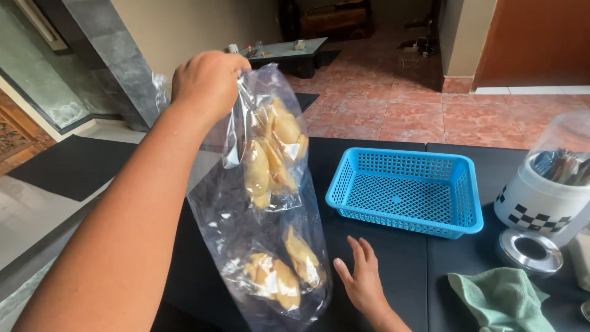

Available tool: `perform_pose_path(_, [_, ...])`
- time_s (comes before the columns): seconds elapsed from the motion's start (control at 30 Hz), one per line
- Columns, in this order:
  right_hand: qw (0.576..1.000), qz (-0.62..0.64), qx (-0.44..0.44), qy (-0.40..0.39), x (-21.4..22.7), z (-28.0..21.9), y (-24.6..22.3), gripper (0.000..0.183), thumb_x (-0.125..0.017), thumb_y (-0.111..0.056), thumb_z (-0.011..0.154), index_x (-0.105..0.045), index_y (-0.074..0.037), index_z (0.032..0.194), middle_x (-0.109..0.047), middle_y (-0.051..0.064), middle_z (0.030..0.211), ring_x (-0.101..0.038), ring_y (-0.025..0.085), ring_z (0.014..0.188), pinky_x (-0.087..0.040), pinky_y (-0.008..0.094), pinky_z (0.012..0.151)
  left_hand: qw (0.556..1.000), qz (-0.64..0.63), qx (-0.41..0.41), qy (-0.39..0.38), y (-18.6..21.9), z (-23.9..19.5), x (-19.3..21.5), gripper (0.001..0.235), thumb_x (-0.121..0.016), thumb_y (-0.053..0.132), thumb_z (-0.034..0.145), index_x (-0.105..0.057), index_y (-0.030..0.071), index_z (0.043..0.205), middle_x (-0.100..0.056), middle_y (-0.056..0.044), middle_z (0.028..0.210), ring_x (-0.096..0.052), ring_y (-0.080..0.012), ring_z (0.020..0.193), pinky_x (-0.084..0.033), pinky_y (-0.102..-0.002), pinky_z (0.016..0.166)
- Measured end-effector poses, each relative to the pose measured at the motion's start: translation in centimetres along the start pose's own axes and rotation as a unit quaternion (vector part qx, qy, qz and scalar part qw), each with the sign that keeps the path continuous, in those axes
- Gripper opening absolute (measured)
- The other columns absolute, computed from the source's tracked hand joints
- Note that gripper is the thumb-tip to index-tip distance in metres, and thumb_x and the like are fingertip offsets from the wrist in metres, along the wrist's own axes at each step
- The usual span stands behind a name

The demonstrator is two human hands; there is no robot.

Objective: Wiping down and organizing various objects on a table, including a basket and food packets.

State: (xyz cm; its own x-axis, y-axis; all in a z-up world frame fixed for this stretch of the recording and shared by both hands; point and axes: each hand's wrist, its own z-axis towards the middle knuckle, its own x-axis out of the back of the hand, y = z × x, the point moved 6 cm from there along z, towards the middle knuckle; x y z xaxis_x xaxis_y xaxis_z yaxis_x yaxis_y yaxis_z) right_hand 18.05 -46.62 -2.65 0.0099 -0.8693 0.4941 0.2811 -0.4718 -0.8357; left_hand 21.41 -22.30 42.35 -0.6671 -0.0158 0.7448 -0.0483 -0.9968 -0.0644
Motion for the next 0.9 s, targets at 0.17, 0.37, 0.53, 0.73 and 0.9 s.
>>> perform_pose_path(0.17, [0.994,0.028,0.072,0.072,2.9,4.3,-4.3,0.074,-0.071,-0.036,0.090,-0.040,-0.007,0.151,-0.043,0.021,0.149,-0.055,0.034,0.120,-0.050,0.043,0.097,0.985,-0.016,-0.107,0.133,-0.3,-0.9,1.0,0.016,-0.065,0.018,0.100,-0.080,0.020,0.104,-0.065,-0.011,0.087,-0.064,-0.0353,0.091,-0.051,-0.050,0.075])
perform_pose_path(0.37, [0.969,0.206,0.133,-0.012,5.9,15.5,-11.9,0.093,-0.074,-0.030,0.087,-0.020,-0.011,0.161,-0.043,0.015,0.156,-0.055,0.013,0.072,-0.053,0.029,0.063,0.968,-0.090,-0.109,0.207,-1.9,-2.9,2.3,0.012,-0.067,0.020,0.106,-0.078,0.018,0.107,-0.062,-0.010,0.086,-0.063,-0.0345,0.087,-0.050,-0.048,0.070])
perform_pose_path(0.53, [0.945,0.293,0.087,-0.114,2.8,21.0,-15.1,0.072,-0.075,-0.027,0.091,-0.031,-0.012,0.146,-0.059,0.012,0.124,-0.052,0.011,0.065,-0.045,0.028,0.055,0.961,-0.129,-0.087,0.230,-4.4,-4.2,1.5,0.013,-0.066,0.019,0.106,-0.076,0.019,0.115,-0.063,-0.008,0.093,-0.063,-0.0314,0.094,-0.047,-0.048,0.083])
perform_pose_path(0.73, [0.922,0.363,0.103,-0.086,2.5,22.1,-18.0,0.013,-0.067,-0.019,0.102,-0.060,-0.008,0.102,-0.062,0.001,0.081,-0.056,0.009,0.062,-0.047,0.027,0.054,0.955,-0.047,-0.023,0.290,-5.4,-12.9,3.0,0.061,-0.075,0.031,0.103,-0.044,0.012,0.152,-0.050,-0.015,0.141,-0.047,-0.0338,0.136,-0.028,-0.053,0.118])
perform_pose_path(0.9, [0.912,0.373,0.162,-0.041,7.0,20.6,-23.5,0.007,-0.064,-0.017,0.104,-0.060,-0.011,0.103,-0.064,0.001,0.081,-0.058,0.009,0.059,-0.049,0.026,0.052,0.917,-0.281,0.134,0.251,-9.6,-25.4,-6.4,0.090,-0.062,0.041,0.108,-0.008,0.003,0.169,-0.016,-0.027,0.176,-0.022,-0.0422,0.164,-0.019,-0.053,0.135])
